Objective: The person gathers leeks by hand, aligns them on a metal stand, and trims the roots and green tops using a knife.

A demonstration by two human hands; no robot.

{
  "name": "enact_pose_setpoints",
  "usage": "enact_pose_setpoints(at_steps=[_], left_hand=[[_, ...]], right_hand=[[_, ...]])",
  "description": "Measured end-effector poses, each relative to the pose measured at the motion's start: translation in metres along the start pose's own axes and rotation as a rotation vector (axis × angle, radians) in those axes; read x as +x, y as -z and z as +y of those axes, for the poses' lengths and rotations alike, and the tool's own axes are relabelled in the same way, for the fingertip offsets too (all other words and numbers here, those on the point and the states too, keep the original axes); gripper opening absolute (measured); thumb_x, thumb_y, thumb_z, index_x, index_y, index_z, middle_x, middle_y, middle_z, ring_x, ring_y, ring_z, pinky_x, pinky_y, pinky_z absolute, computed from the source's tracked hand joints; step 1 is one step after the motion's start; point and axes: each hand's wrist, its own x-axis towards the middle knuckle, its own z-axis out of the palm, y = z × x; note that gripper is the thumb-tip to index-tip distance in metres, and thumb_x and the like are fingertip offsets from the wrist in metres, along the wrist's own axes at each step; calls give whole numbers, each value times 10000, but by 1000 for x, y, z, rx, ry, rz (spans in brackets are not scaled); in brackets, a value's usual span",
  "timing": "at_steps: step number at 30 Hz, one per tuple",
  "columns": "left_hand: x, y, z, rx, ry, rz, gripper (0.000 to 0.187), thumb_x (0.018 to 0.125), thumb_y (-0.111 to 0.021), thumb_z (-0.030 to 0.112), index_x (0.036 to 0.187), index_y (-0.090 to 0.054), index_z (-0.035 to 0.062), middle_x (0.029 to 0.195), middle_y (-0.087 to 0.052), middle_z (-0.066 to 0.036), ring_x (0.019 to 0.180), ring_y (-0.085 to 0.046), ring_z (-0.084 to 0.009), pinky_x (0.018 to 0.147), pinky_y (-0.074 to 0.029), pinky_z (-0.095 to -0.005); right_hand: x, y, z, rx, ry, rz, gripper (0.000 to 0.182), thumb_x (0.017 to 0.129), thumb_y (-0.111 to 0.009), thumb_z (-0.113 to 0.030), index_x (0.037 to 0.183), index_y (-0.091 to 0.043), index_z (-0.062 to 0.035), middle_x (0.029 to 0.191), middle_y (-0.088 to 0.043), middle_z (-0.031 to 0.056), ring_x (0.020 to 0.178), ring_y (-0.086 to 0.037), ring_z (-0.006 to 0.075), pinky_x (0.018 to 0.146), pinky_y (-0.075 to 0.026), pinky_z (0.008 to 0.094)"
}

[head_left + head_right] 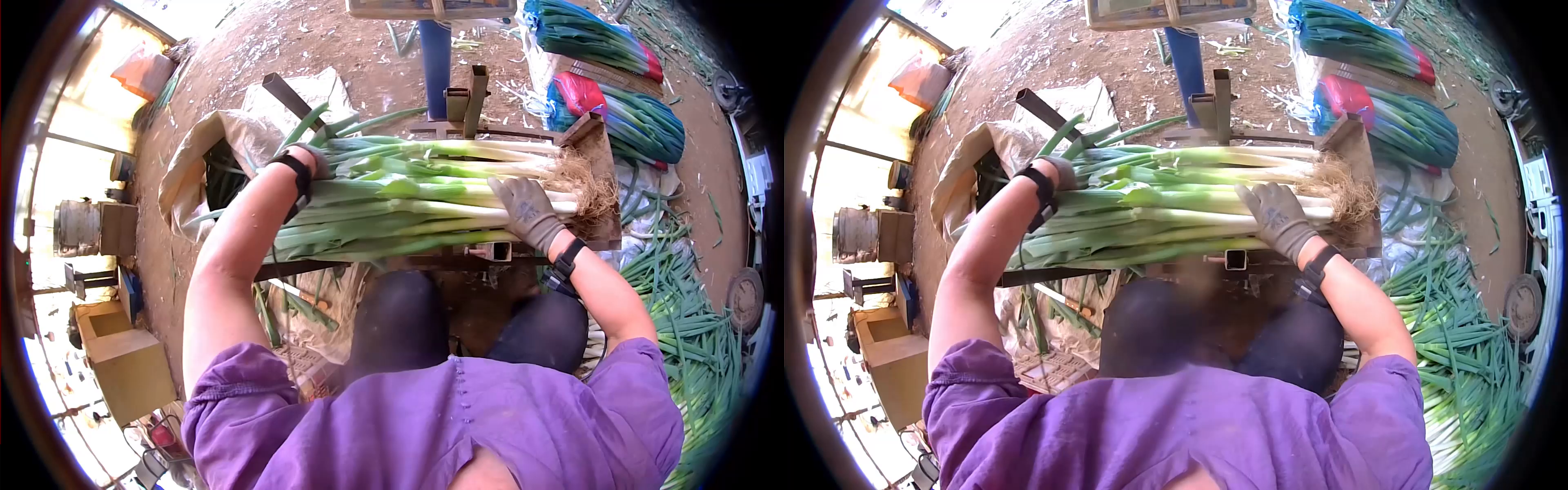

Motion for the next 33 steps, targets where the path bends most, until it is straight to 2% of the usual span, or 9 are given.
enact_pose_setpoints(at_steps=[4, 11, 17, 20, 23, 25, 27, 32, 33], left_hand=[[-54, -15, -29, -59, 192, -224, 539, 912, -583, 463, 1262, -687, 67, 1258, -691, -140, 1119, -669, -257, 971, -508, -425], [-136, -40, -114, -430, 605, -15, 557, 925, -584, 496, 1267, -678, 65, 1293, -675, -141, 1166, -653, -303, 994, -499, -402], [-197, -108, -224, -230, 945, 115, 589, 915, -597, 505, 1227, -679, 12, 1298, -633, -242, 1215, -615, -362, 999, -494, -441], [-181, -63, -189, -294, 757, 308, 601, 914, -572, 527, 1170, -702, -1, 1252, -659, -225, 1194, -612, -402, 991, -493, -450], [-155, 12, -67, -534, 189, 677, 567, 949, -636, 419, 1339, -576, 12, 1089, -690, -275, 1035, -676, -395, 924, -518, -445], [-133, 54, 9, -453, -71, 800, 634, 910, -699, 428, 1396, -537, 56, 1242, -654, -221, 1188, -616, -365, 1011, -477, -445], [-99, 83, 59, -440, -205, 824, 707, 893, -718, 438, 1454, -500, 68, 1442, -528, -237, 1331, -507, -384, 1113, -412, -434], [-45, 90, 119, -296, -423, 969, 806, 868, -687, 570, 1466, -484, 70, 1478, -491, -231, 1417, -399, -411, 1203, -284, -490], [-52, 88, 124, -271, -396, 843, 786, 866, -686, 574, 1437, -509, 64, 1406, -553, -224, 1301, -526, -408, 1117, -398, -483]], right_hand=[[-1, 6, -1, -19, 11, -1, 920, 723, -801, -341, 1508, -379, -114, 1098, -549, 88, 1038, -543, 262, 936, -443, 376], [-6, 28, 13, 108, 83, 38, 978, 677, -838, -401, 1498, -386, -121, 1129, -550, 112, 1077, -545, 290, 974, -447, 404], [12, 47, 42, 221, 34, 76, 914, 725, -814, -489, 1477, -449, -117, 1274, -611, 153, 1158, -586, 320, 1002, -465, 420], [40, 49, 63, 287, -138, -240, 870, 802, -730, -575, 1478, -443, -109, 1388, -552, 194, 1304, -507, 356, 1089, -400, 440], [56, 20, 77, 192, -110, 129, 804, 858, -659, -589, 1475, -450, -118, 1375, -566, 176, 1330, -483, 342, 1124, -353, 437], [61, 34, 74, 141, -138, -17, 696, 886, -635, -562, 1416, -516, -127, 1351, -581, 154, 1334, -475, 326, 1124, -340, 431], [66, 8, 73, 126, -124, 72, 631, 876, -666, -523, 1358, -565, -128, 1297, -606, 139, 1285, -510, 321, 1082, -387, 427], [7, 19, 49, 167, 10, 341, 465, 736, -761, -275, 1147, -614, -115, 1029, -614, 89, 1067, -566, 281, 929, -470, 403], [-9, 22, 47, 214, 80, 407, 457, 712, -763, -254, 1121, -612, -114, 1013, -604, 92, 1055, -564, 283, 923, -472, 406]])
